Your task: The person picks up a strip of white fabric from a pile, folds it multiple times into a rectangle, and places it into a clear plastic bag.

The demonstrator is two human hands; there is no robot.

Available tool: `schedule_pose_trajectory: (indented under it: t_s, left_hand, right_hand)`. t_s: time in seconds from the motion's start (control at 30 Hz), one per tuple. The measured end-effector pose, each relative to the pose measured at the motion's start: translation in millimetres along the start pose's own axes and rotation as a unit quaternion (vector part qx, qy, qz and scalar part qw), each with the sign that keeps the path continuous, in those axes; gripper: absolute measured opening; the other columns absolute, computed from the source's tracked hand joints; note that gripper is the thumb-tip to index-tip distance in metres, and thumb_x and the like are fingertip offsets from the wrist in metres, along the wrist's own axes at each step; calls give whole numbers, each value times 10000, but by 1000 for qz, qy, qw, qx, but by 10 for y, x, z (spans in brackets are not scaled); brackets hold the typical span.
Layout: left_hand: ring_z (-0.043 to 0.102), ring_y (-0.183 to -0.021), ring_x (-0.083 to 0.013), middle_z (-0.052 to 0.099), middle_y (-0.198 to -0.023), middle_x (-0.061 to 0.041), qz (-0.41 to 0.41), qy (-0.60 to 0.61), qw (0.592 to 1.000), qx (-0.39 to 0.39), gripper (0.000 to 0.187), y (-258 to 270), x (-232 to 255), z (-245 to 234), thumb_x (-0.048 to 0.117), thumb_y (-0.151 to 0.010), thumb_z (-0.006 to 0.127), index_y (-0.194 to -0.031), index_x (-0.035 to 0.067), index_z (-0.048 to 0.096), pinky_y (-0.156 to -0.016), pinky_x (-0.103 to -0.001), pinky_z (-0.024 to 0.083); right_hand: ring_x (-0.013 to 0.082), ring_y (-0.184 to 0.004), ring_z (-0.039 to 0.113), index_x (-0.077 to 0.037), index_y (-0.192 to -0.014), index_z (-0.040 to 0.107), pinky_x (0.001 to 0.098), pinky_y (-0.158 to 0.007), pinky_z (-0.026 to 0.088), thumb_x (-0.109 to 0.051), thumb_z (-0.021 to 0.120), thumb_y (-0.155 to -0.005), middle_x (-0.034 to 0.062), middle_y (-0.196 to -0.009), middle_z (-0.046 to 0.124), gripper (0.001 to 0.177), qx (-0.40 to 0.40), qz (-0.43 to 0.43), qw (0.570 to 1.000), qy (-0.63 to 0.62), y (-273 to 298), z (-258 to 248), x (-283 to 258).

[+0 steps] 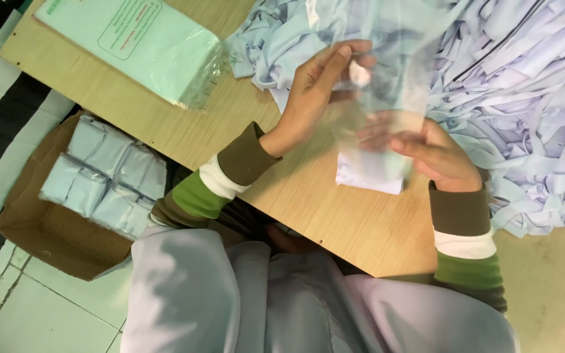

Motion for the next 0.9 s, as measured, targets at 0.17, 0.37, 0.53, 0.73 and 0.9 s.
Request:
schedule_pose_trajectory:
  t_s: [0.17,0.37,0.53,0.73,0.9]
  left_hand:
    - [668,-937,-154,748,-1120,-32,-13,-59,994,91,293,-369,-405,-329,360,-1017,567,-1203,211,738,-733,-290,603]
    - [569,-698,-117,691,-957,-38,99,-64,991,61,316,-500,-440,-543,-17,-949,556,-1218,149,574,-555,-249,460]
    - [417,-621,-108,562,-947,-7,193,-166,964,72,275,-552,-38,-836,108,-1006,521,-1271,146,463,-538,-246,368]
    - [594,-869,-177,662,-1023,-47,-41,116,992,-20,357,-665,178,-1089,415,-840,651,-1027,111,638,-728,-320,500]
    - [666,-1146,-283,579,-1384,-220,-143,129,908,-371,600,-386,-109,-496,446,-964,662,-1389,66,474,-1026,-370,595]
  right_hand:
    - [267,-953,735,21,-1140,669,360,-918,631,-71,565,-1046,194,-1156,727,167,107,-35,993,-46,54,-732,280]
    - [104,-713,529,-54,-1129,686,240,-670,597,-176,622,-1073,9,-794,546,148,252,20,967,-6,166,-1197,346]
    - [-9,-433,319,-62,-1129,717,156,-587,502,-184,638,-1051,-97,-547,433,166,222,91,971,11,198,-1292,535]
    - [18,-417,493,24,-927,777,172,-337,321,-113,732,-893,-30,-588,653,148,-117,51,991,25,218,-1049,750]
    - [101,-623,657,-53,-956,774,213,-565,517,-235,733,-930,18,-778,757,189,-360,-46,930,56,266,-381,400]
Point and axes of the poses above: each hand's wrist, its own y-axis away from the middle knuckle, its own z-axis out of the palm, x = y × z, the point moved 9 cm from there along -y, towards the middle knuckle
